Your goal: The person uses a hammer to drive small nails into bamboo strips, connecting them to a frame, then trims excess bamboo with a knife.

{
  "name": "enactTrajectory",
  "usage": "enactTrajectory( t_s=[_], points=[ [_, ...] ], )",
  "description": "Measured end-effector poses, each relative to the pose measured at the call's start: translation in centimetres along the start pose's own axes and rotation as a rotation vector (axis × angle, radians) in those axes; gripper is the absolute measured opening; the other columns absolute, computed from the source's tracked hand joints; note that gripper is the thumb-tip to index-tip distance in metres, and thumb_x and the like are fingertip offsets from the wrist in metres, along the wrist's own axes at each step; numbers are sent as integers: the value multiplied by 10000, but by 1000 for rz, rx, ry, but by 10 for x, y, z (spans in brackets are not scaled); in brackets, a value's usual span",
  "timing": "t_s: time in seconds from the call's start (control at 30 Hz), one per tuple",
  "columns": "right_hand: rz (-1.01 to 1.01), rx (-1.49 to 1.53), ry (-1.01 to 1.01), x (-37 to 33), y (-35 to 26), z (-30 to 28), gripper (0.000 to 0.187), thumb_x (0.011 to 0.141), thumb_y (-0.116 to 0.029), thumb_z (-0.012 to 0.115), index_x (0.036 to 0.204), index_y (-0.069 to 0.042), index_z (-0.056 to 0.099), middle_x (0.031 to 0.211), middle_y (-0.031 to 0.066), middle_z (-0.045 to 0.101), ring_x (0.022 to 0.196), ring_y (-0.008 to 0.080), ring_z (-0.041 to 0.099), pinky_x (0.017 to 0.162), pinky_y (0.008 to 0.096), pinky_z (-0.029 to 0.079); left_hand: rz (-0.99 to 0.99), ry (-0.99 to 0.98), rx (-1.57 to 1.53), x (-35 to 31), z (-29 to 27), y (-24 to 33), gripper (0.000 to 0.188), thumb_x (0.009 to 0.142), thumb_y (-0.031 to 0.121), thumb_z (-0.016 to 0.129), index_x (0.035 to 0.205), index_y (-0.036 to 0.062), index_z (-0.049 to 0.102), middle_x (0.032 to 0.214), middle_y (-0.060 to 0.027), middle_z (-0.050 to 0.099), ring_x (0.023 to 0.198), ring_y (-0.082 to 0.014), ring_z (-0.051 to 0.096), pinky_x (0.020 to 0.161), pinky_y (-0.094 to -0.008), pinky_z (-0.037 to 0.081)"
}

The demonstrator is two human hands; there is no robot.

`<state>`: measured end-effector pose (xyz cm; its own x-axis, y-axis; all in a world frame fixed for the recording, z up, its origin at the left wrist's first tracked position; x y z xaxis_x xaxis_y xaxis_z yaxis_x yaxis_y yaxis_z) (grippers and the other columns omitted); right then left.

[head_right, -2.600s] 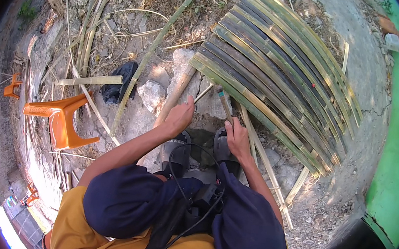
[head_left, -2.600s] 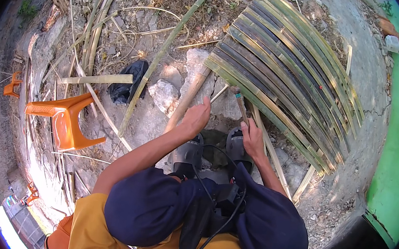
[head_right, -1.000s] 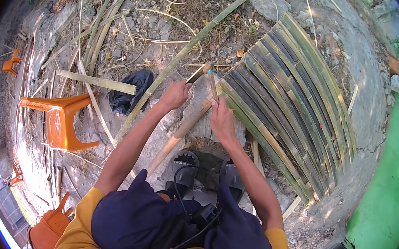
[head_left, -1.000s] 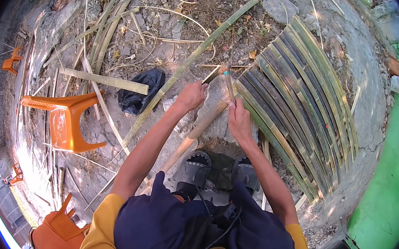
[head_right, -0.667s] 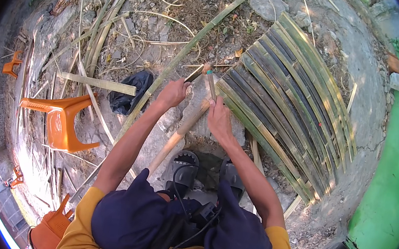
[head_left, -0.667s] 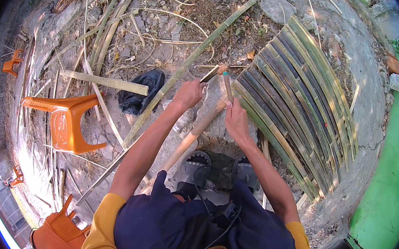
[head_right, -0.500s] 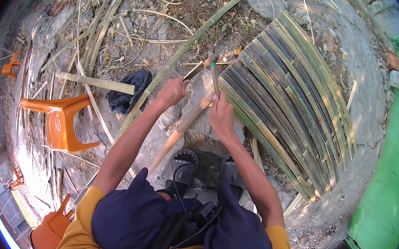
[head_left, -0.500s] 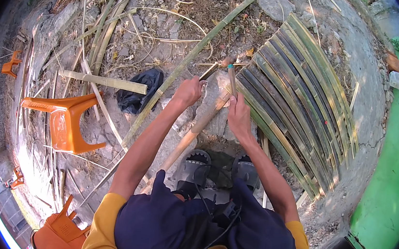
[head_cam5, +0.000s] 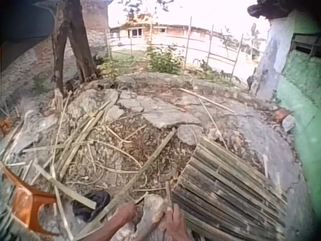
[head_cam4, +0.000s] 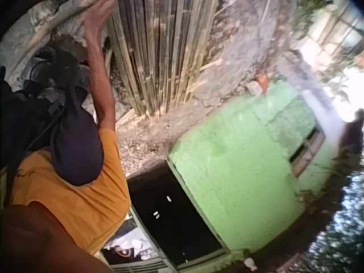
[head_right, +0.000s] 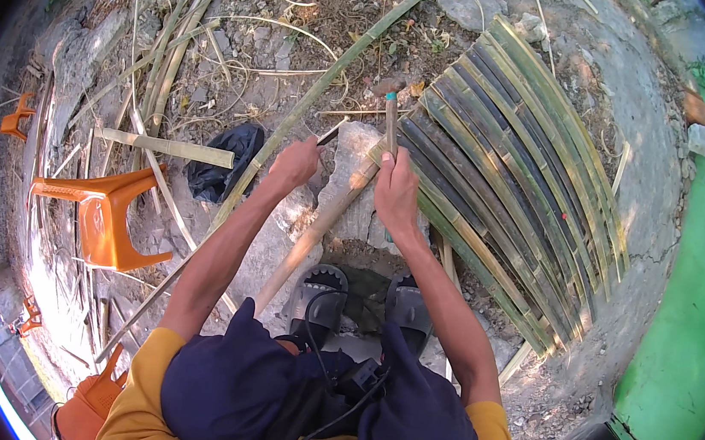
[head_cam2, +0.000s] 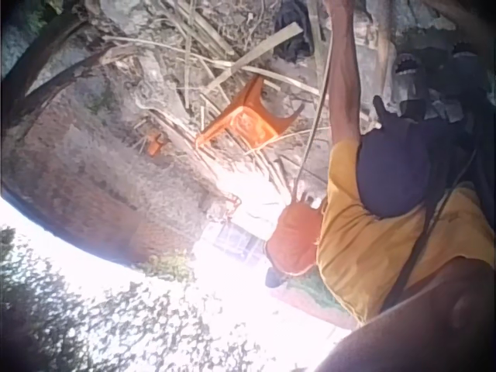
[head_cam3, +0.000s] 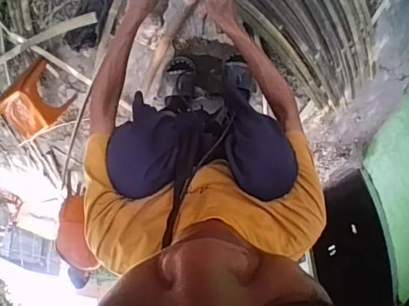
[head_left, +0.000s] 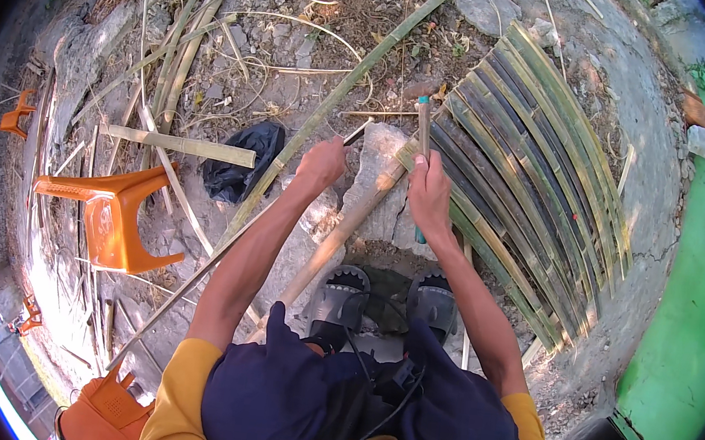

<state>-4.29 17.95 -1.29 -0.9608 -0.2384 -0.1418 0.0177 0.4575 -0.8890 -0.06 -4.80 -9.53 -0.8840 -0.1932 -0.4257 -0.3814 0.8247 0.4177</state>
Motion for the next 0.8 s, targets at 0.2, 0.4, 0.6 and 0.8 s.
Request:
enactTrajectory(
  t_s=[0.2,0.4,0.6,0.8],
  points=[
    [111,206,-19,-10,-12,-14,283,1091,-239,433,1122,5,574,625,128,553,517,242,567,514,423,413,-49,68,-4,-5,-12,11,373,1077,327,459,1161,-31,521,942,-338,692,868,-540,682,764,-613,547],
    [46,51,-76,-16,-8,-12,277,1090,-247,448,1089,6,561,645,169,579,565,327,609,556,463,431,115,287,-200,-16,-17,41,309,1076,283,457,1122,-21,494,829,-316,688,724,-539,670,646,-626,531],
    [29,-30,-133,-17,10,2,258,1070,-215,476,1065,38,524,702,294,578,664,516,584,613,544,418,48,169,-43,-16,6,22,287,1072,271,473,1127,-10,457,756,-332,656,739,-551,653,659,-638,511],
    [-49,-70,-124,-11,11,10,244,1074,-219,479,1066,20,532,686,231,578,637,449,586,610,509,426,-32,180,-82,-19,17,26,284,1065,271,480,1120,-6,451,766,-335,660,742,-543,663,663,-633,517]
  ],
)
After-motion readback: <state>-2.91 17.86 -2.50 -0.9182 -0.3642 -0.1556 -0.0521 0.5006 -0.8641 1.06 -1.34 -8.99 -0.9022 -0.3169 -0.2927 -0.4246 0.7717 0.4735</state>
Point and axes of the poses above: each hand's wrist, its own x-axis towards the middle knuckle, its own z-axis out of the palm, y = z × x, the point moved 4 cm from there along x, towards the middle knuckle
